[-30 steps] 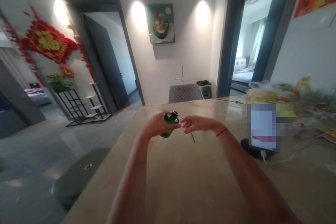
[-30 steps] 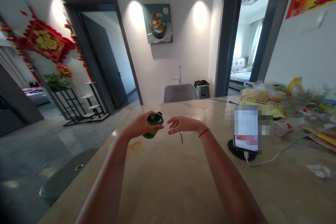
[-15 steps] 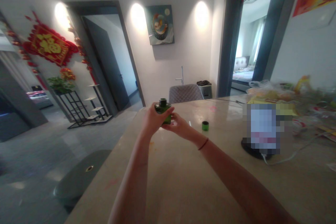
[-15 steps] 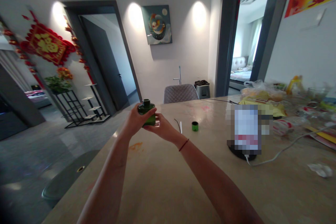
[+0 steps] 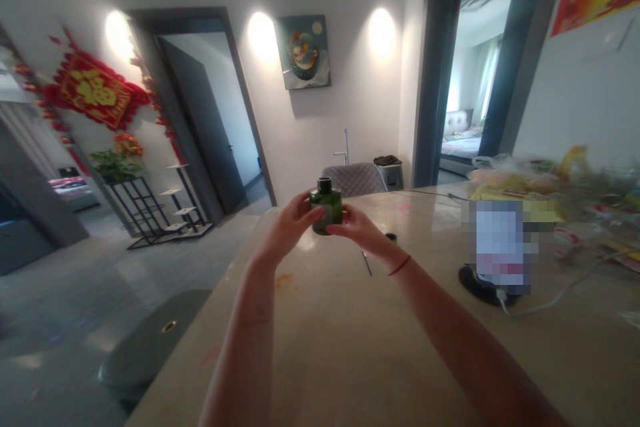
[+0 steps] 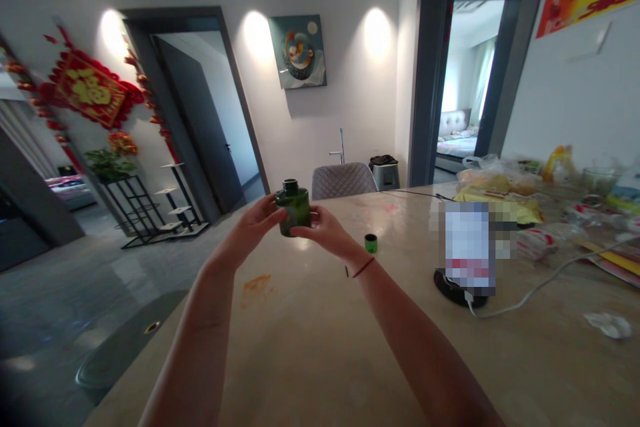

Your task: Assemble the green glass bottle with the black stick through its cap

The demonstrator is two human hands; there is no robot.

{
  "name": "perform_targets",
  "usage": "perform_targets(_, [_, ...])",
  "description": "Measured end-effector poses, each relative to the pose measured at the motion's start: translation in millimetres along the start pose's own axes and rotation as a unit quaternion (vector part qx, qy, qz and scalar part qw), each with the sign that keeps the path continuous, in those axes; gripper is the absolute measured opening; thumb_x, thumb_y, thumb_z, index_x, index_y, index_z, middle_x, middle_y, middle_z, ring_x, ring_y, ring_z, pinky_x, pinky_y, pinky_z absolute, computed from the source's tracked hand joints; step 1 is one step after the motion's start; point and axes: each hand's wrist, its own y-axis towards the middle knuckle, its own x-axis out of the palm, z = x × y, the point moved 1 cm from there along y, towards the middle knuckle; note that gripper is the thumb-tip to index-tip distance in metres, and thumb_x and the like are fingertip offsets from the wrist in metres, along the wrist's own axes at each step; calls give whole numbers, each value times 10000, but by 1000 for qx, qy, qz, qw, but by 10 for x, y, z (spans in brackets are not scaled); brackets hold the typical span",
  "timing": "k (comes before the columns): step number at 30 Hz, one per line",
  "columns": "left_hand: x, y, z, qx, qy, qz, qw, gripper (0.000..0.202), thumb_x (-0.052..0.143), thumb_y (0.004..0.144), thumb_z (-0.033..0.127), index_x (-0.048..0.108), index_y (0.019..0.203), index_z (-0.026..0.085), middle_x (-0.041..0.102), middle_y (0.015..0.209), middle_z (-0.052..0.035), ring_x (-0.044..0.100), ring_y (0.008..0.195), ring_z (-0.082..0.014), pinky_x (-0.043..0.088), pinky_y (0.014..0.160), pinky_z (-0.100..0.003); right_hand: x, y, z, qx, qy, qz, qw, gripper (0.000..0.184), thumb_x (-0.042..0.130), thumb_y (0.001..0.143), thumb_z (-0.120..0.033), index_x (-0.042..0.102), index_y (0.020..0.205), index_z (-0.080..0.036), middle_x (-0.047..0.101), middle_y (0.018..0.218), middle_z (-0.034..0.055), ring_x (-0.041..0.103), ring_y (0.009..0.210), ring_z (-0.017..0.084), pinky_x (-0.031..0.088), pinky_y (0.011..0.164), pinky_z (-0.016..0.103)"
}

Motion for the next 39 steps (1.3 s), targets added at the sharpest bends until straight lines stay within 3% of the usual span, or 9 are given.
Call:
perform_targets(4, [-95,-60,35,-2,-20,-9,1000,636,600,732,459,461,1268,145,628,1141,-112,584,1030,-232,442,910,-370,-50,-47,-88,11,70,-64,995,480,752,613,-345,580,1024,-166,635,1072,86,602,969,198,453,897,375])
perform_targets(9, [-100,-71,31,9,-13,-14,1000,583,619,706,511,583,1153,139,646,1120,-110,567,1072,-264,429,933,-393,-51,-100,-152,18,94,-112,989,438,722,644,-386,618,1007,-165,651,1058,80,606,961,200,455,886,365])
perform_targets(15, [-57,-35,30,11,6,21,1000,617,618,685,558,604,1133,135,660,1089,-106,565,1063,-275,435,922,-405,-61,-67,-112,4,74,-90,993,487,725,653,-337,568,1092,-198,645,1087,65,605,995,191,455,910,375])
perform_targets(21, [-20,26,-142,5,1,25,1000,608,614,689,548,599,1132,131,668,1063,-106,586,1019,-254,440,909,-389,-145,29,28,-44,-64,-23,997,523,771,579,-342,587,1035,-167,668,1034,79,634,936,200,474,893,396])
perform_targets(30, [30,49,-853,-73,30,-98,992,596,601,695,501,572,1170,142,633,1147,-88,550,1077,-239,389,955,-383,-390,-44,477,54,-273,-19,960,510,787,542,-296,620,998,-139,670,1022,103,628,937,225,452,868,398])
perform_targets(34, [70,9,-966,-131,51,-161,977,588,606,680,486,568,1178,176,651,1107,-66,571,1011,-215,435,859,-332,-457,-94,621,90,-305,-62,946,521,795,513,-298,618,978,-143,678,974,78,631,907,231,468,814,368])
perform_targets(39, [102,-58,-955,-186,84,-227,952,563,618,663,460,573,1163,206,680,996,-44,599,864,-178,455,731,-279,-434,-167,749,103,-345,-100,928,592,806,463,-274,608,1005,-139,673,954,73,623,886,243,467,785,354])
